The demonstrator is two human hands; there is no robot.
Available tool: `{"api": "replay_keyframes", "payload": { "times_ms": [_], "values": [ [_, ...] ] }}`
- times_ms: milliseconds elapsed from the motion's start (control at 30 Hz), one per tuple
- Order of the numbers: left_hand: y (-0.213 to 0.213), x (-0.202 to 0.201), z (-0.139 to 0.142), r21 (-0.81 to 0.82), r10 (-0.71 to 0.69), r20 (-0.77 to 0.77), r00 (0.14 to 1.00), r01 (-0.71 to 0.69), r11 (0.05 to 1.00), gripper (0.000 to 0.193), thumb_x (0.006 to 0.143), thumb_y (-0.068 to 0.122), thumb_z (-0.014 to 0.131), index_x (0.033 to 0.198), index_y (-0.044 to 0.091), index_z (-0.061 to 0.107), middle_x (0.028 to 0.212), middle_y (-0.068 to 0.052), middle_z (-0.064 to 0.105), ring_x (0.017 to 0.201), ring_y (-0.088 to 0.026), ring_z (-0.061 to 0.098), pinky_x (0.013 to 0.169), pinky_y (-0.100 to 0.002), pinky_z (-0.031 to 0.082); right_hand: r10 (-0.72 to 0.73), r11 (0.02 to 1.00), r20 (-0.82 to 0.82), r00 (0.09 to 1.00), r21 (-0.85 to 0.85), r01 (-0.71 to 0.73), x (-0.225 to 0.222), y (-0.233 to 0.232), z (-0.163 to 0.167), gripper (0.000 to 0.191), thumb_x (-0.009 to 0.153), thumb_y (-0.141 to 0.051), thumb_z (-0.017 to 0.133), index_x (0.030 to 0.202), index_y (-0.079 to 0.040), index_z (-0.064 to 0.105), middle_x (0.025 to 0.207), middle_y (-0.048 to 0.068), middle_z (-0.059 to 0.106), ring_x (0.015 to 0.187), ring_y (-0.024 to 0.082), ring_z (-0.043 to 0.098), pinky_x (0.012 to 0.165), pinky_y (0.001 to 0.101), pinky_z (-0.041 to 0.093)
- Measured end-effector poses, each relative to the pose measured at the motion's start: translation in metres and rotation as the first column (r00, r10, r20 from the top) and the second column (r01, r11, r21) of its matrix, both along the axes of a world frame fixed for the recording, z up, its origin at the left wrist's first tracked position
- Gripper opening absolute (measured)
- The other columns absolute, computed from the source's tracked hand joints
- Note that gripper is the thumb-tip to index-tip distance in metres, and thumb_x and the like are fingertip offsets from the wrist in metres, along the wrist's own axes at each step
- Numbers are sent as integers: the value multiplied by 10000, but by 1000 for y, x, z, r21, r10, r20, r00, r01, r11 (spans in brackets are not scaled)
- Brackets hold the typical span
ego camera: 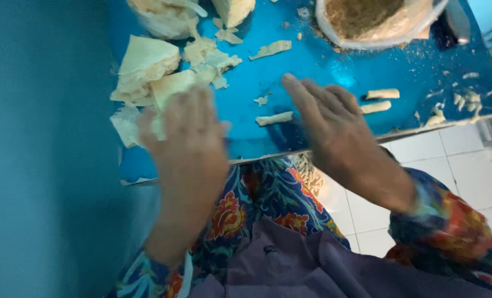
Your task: The person sits at a low blue table and picks up thin flat wrapper pieces one at a time, rolling each between the fingers into a tight cylinder and placing the rolled piece with others on the table. Occasionally the hand reaches into a bowl of brown powdery material beside the wrappers.
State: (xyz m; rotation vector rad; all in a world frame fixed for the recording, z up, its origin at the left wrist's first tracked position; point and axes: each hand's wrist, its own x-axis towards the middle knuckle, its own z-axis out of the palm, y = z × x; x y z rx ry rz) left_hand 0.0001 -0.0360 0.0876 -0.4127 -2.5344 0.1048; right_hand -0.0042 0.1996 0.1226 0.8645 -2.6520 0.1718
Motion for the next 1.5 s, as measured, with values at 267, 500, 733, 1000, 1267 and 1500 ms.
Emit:
{"api": "replay_keyframes", "payload": {
  "times_ms": [267,500,733,1000,1267,1500],
  "values": [
    [-44,-2,-10,69,-18,6,1000,18,997,219,1015,273,801,1125,108,708,1110,-19,688,1147,-216,624,1162,-471,386,-51,962,-60,997,-273,33,20,38,-41,572,1010,54,696,1520,0,444,1051,102,697,925,265,608,860,431,410],
    [-56,-17,-24,-13,-3,-24,1000,3,1000,141,1134,200,779,1041,129,700,975,-11,671,1002,-190,640,1120,-423,422,-342,916,-24,939,-230,328,52,111,-42,656,1011,13,754,1556,-29,392,1164,86,728,1043,252,686,1038,455,446],
    [-51,-19,1,247,-93,-11,996,93,965,64,1010,91,736,1035,63,684,965,-97,682,962,-279,652,1006,-479,460,-315,931,-87,945,-224,290,51,130,-54,679,994,61,732,1565,-38,379,1222,127,713,1115,280,690,1062,426,472],
    [-56,-19,10,707,-259,-31,965,204,677,43,1097,49,632,1130,23,622,1130,-105,707,1021,-218,718,867,-359,586,-344,930,-104,933,-176,324,49,133,-50,688,964,105,709,1562,-45,403,1270,109,723,1065,261,677,1062,421,456],
    [-19,-21,-10,989,-607,6,795,-96,-116,70,1090,103,557,1117,46,587,867,4,539,732,-83,531,679,-267,472,-388,798,83,918,-467,380,60,85,-22,593,1022,45,675,1541,-88,420,1323,92,690,1204,243,682,1009,399,542],
    [54,-1,-11,993,-781,-4,624,-87,-75,93,1077,102,571,1142,36,580,992,-6,620,913,-65,611,795,-233,531,440,492,508,741,-826,274,23,26,6,691,937,-50,687,1533,-78,337,1318,89,595,1203,180,639,993,344,582]
  ]
}}
